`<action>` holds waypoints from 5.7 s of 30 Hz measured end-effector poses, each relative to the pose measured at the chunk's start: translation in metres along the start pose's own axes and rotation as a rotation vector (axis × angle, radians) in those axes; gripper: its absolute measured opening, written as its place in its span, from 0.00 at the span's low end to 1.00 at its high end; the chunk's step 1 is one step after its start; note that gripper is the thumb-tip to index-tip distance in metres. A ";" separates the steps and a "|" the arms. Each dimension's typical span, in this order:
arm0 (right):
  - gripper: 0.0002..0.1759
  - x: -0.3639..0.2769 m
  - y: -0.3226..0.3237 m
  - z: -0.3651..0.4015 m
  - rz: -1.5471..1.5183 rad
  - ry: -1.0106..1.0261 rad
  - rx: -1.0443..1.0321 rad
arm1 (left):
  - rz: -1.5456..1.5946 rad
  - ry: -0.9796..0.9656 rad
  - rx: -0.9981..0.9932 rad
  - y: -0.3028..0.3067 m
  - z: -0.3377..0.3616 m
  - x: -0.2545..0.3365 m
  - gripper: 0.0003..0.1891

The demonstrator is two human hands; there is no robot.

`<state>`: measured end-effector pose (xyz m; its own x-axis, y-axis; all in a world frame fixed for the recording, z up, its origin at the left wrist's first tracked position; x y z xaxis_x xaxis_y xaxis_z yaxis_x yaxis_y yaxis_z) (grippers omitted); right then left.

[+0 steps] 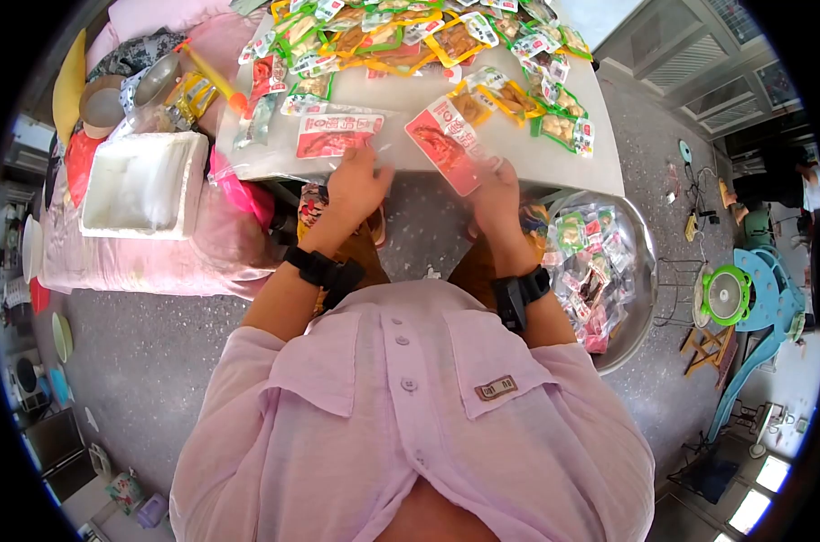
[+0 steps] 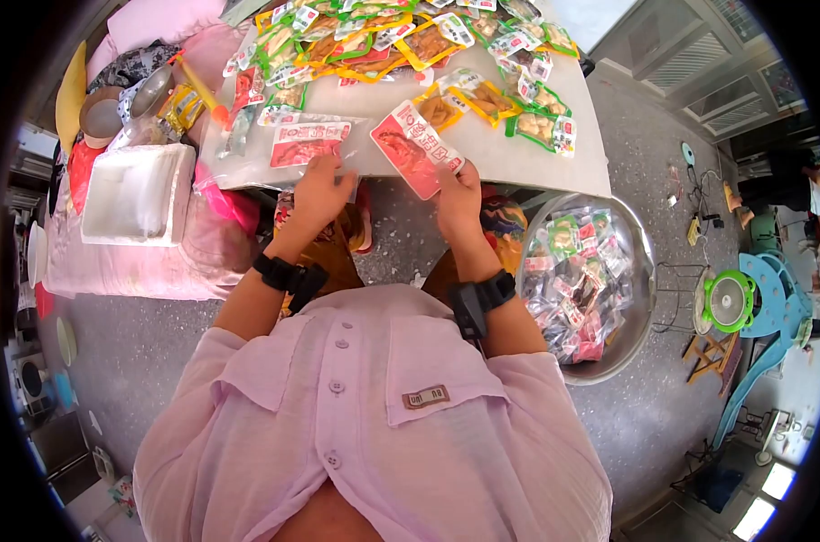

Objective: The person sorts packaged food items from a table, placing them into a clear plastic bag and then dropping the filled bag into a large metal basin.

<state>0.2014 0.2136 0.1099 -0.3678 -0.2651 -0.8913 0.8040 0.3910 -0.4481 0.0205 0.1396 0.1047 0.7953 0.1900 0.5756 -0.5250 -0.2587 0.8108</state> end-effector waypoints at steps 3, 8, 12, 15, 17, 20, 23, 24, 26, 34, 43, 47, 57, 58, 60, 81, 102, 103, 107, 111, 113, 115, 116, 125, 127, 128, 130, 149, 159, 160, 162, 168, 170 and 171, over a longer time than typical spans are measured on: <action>0.10 -0.004 -0.004 0.004 0.024 -0.047 0.009 | -0.110 0.043 -0.091 -0.002 -0.001 0.009 0.10; 0.09 -0.020 -0.012 0.015 0.122 -0.157 -0.017 | 0.016 -0.058 -0.019 -0.016 -0.009 -0.013 0.08; 0.09 -0.015 -0.012 0.013 0.117 -0.163 -0.169 | 0.068 -0.138 0.042 -0.008 -0.010 -0.010 0.07; 0.09 -0.020 -0.019 0.009 0.271 -0.209 -0.271 | 0.018 -0.156 0.081 0.000 -0.005 0.005 0.07; 0.09 -0.015 -0.019 -0.005 0.306 -0.287 -0.314 | -0.041 -0.133 0.057 0.005 -0.003 0.013 0.07; 0.09 -0.008 -0.038 -0.018 0.131 -0.307 -0.409 | -0.133 -0.094 -0.024 0.008 -0.001 0.020 0.07; 0.08 0.018 -0.051 -0.038 0.128 -0.374 -0.457 | -0.165 -0.093 -0.033 0.008 0.000 0.025 0.07; 0.09 0.024 -0.061 -0.045 0.229 -0.384 -0.459 | -0.159 -0.085 -0.037 0.008 0.000 0.024 0.07; 0.08 0.028 -0.066 -0.046 0.291 -0.421 -0.454 | -0.131 -0.094 -0.024 0.008 0.002 0.022 0.07; 0.08 0.033 -0.068 -0.061 0.327 -0.505 -0.500 | -0.004 -0.141 0.026 0.001 0.000 0.007 0.06; 0.08 0.016 -0.046 -0.087 0.485 -0.344 -0.577 | -0.008 -0.158 0.040 -0.001 -0.006 -0.004 0.04; 0.08 0.000 -0.025 -0.120 0.383 -0.286 -0.281 | -0.100 -0.174 0.020 -0.005 -0.001 -0.006 0.05; 0.04 0.015 0.015 -0.216 0.537 0.197 -0.007 | -0.175 -0.167 0.008 -0.008 -0.008 -0.010 0.04; 0.03 0.024 0.031 -0.229 0.797 0.415 -0.071 | -0.168 -0.173 0.013 -0.007 -0.008 -0.010 0.04; 0.03 0.028 0.038 -0.239 1.009 0.648 -0.169 | -0.158 -0.178 0.019 -0.007 -0.007 -0.009 0.04; 0.11 0.049 -0.025 -0.291 1.932 0.302 -0.228 | -0.079 -0.177 0.020 -0.007 -0.004 -0.011 0.04; 0.05 0.011 -0.031 -0.229 1.457 0.644 -0.408 | -0.261 -0.234 0.164 -0.008 0.000 -0.007 0.06; 0.06 0.006 -0.033 -0.220 1.633 0.846 -0.461 | -0.264 -0.235 0.158 -0.007 0.000 -0.009 0.07; 0.06 -0.023 -0.036 -0.172 1.261 1.059 -0.494 | -0.282 -0.241 0.145 -0.006 0.000 -0.011 0.08; 0.04 -0.010 -0.020 -0.138 -0.285 -0.221 -0.327 | -0.254 -0.221 0.147 -0.005 0.000 -0.007 0.08; 0.05 -0.020 -0.025 -0.103 -0.213 -0.227 -0.291 | -0.191 -0.246 0.183 -0.006 0.000 -0.003 0.10; 0.06 -0.016 -0.022 -0.084 -0.151 -0.221 -0.308 | -0.100 -0.267 0.211 -0.006 0.002 -0.001 0.11; 0.07 -0.009 -0.016 -0.079 -0.123 -0.210 -0.343 | 0.263 -0.210 0.047 -0.007 0.002 0.000 0.11; 0.08 -0.003 -0.010 -0.002 0.097 -0.359 -0.543 | 1.791 0.152 -0.397 -0.002 0.007 0.030 0.14; 0.10 -0.006 0.001 0.003 0.221 -0.329 -0.588 | 1.539 0.140 -0.446 -0.003 0.011 0.026 0.15; 0.11 -0.012 0.007 0.003 0.234 -0.318 -0.556 | 1.391 0.117 -0.517 -0.003 0.014 0.022 0.16; 0.15 -0.017 0.022 0.000 0.248 -0.352 -0.490 | 1.165 0.076 -0.674 -0.005 0.019 0.019 0.17; 0.14 -0.021 -0.001 0.011 0.169 -0.299 -0.262 | 1.056 0.101 -0.728 0.010 0.029 0.035 0.15; 0.36 -0.003 -0.033 0.051 1.416 0.627 -0.497 | 1.506 0.132 -0.250 -0.008 0.040 0.065 0.21; 0.34 -0.006 -0.032 0.051 1.531 0.661 -0.446 | 1.523 0.114 -0.298 -0.010 0.038 0.064 0.22; 0.29 -0.007 -0.029 0.046 1.536 0.663 -0.443 | 1.534 0.070 -0.423 -0.007 0.033 0.064 0.24; 0.13 -0.016 -0.013 0.043 0.751 0.220 -0.196 | 0.789 0.002 -0.325 0.003 0.027 0.043 0.19; 0.13 -0.010 -0.005 0.039 0.390 0.032 -0.065 | 0.031 -0.197 0.024 0.007 0.023 0.035 0.17; 0.13 -0.005 0.000 0.036 0.208 -0.061 -0.002 | -0.023 -0.169 0.026 0.006 0.020 0.029 0.16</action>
<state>0.2196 0.1834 0.1172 -0.1648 -0.2313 -0.9588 0.8588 0.4444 -0.2549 0.0464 0.1250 0.1245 0.8481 0.0344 0.5287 -0.4995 -0.2808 0.8196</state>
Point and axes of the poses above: each hand's wrist, its own z-axis away from the middle knuckle, its own y-axis out of the back of the hand, x = y × z, the point moved 1 cm from there along -z, towards the middle knuckle, and after that the axes turned 12 degrees about -x, right-handed, at the moved point
